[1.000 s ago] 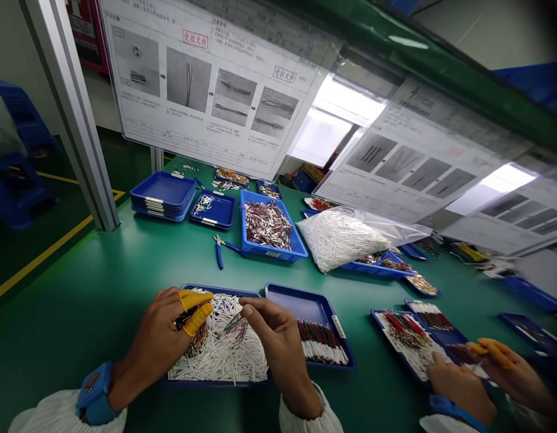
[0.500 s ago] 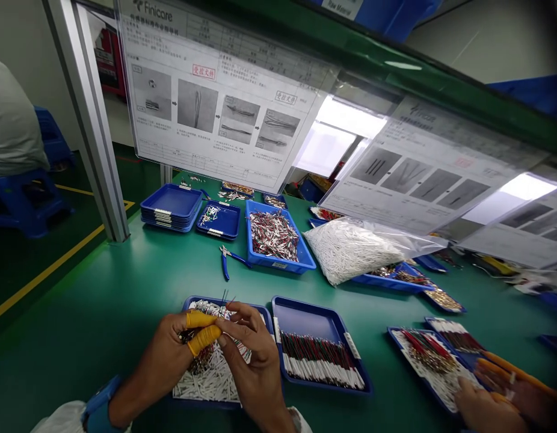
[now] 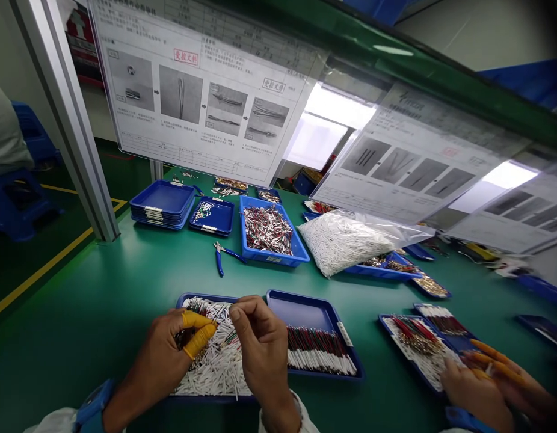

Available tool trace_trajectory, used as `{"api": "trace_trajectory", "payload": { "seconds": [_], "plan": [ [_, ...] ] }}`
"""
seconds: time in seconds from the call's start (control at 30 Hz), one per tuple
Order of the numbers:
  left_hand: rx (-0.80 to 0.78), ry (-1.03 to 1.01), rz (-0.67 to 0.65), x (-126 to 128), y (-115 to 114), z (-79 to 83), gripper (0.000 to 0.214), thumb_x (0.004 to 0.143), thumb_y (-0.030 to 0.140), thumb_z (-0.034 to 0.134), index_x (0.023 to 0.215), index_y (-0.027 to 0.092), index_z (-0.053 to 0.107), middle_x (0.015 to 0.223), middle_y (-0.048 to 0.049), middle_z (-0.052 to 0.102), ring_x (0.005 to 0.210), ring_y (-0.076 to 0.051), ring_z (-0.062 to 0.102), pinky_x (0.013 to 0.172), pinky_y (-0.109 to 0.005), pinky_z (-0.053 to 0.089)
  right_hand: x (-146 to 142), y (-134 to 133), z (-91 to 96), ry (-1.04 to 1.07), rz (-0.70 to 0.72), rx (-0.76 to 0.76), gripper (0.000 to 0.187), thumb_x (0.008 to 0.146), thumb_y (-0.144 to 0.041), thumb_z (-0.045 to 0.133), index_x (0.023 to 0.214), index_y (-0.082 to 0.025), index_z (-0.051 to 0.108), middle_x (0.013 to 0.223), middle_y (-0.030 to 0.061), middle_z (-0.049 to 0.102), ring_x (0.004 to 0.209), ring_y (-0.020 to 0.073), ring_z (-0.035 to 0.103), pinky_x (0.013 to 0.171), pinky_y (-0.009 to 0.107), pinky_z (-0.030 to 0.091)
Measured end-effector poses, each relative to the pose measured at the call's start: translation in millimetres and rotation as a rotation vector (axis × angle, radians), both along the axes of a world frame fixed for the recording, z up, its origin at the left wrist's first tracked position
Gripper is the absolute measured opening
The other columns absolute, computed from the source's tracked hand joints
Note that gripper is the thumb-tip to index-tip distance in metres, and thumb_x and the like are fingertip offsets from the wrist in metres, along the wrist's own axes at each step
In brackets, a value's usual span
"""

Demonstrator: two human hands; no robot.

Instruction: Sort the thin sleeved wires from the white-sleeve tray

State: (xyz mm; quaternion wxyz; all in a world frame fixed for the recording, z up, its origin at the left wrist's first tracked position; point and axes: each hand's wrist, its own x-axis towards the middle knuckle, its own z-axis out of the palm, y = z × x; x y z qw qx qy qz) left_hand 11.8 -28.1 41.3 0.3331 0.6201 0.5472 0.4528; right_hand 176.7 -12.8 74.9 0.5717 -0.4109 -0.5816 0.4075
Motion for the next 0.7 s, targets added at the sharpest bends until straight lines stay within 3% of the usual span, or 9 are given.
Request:
{"api": "trace_trajectory", "payload": {
  "seconds": [0.13, 0.33, 0.5, 0.6, 0.7],
  "plan": [
    [0.099, 0.122, 0.016, -1.0, -1.4, 1.3, 0.016, 0.083, 0.038, 0.068, 0.081, 0.024, 0.076, 0.069, -0.0009, 0.072, 0.065, -0.018, 0.064, 0.061, -0.03, 0.052, -0.2, 0.2, -3.1, 0.018, -0.041, -0.012, 0.029, 0.094, -0.039, 0.064, 0.073, -0.019, 0.059, 0.07, -0.0008, 0.052, 0.065, 0.0146, 0.047, 0.058, 0.027, 0.041],
    [0.113, 0.139, 0.013, -0.1, -0.3, -4.2, 0.016, 0.085, 0.036, 0.066, 0.078, 0.023, 0.074, 0.068, 0.0, 0.072, 0.064, -0.018, 0.063, 0.062, -0.031, 0.05, 0.8, 4.2, -4.3, 0.04, 0.065, 0.0, 0.015, 0.091, -0.033, 0.068, 0.098, -0.021, 0.072, 0.093, 0.0055, 0.067, 0.088, 0.0213, 0.062, 0.08, 0.034, 0.05],
    [0.11, 0.153, -0.007, 1.2, -0.4, -3.6, 0.017, 0.086, 0.037, 0.065, 0.079, 0.025, 0.075, 0.067, 0.0006, 0.071, 0.064, -0.018, 0.062, 0.06, -0.03, 0.049, 1.8, 3.7, -3.3, 0.027, 0.031, 0.022, 0.016, 0.093, -0.031, 0.065, 0.081, -0.02, 0.068, 0.082, 0.0031, 0.062, 0.08, 0.0188, 0.058, 0.072, 0.031, 0.047],
    [0.103, 0.154, -0.013, 2.0, -2.4, 0.0, 0.018, 0.085, 0.039, 0.066, 0.078, 0.025, 0.075, 0.067, 0.0001, 0.071, 0.065, -0.018, 0.063, 0.06, -0.03, 0.049, 1.8, 2.1, -4.2, 0.054, -0.04, -0.017, 0.022, 0.094, -0.034, 0.063, 0.078, -0.02, 0.063, 0.076, 0.0011, 0.057, 0.073, 0.0169, 0.053, 0.066, 0.029, 0.045],
    [0.105, 0.158, -0.01, 2.2, -4.2, 2.2, 0.018, 0.085, 0.038, 0.065, 0.078, 0.024, 0.075, 0.066, -0.0002, 0.07, 0.063, -0.018, 0.062, 0.059, -0.03, 0.049, 1.0, 1.3, -4.3, 0.06, -0.013, -0.029, 0.021, 0.094, -0.035, 0.062, 0.08, -0.02, 0.065, 0.076, 0.0015, 0.059, 0.073, 0.0174, 0.054, 0.067, 0.029, 0.047]
  ]
}}
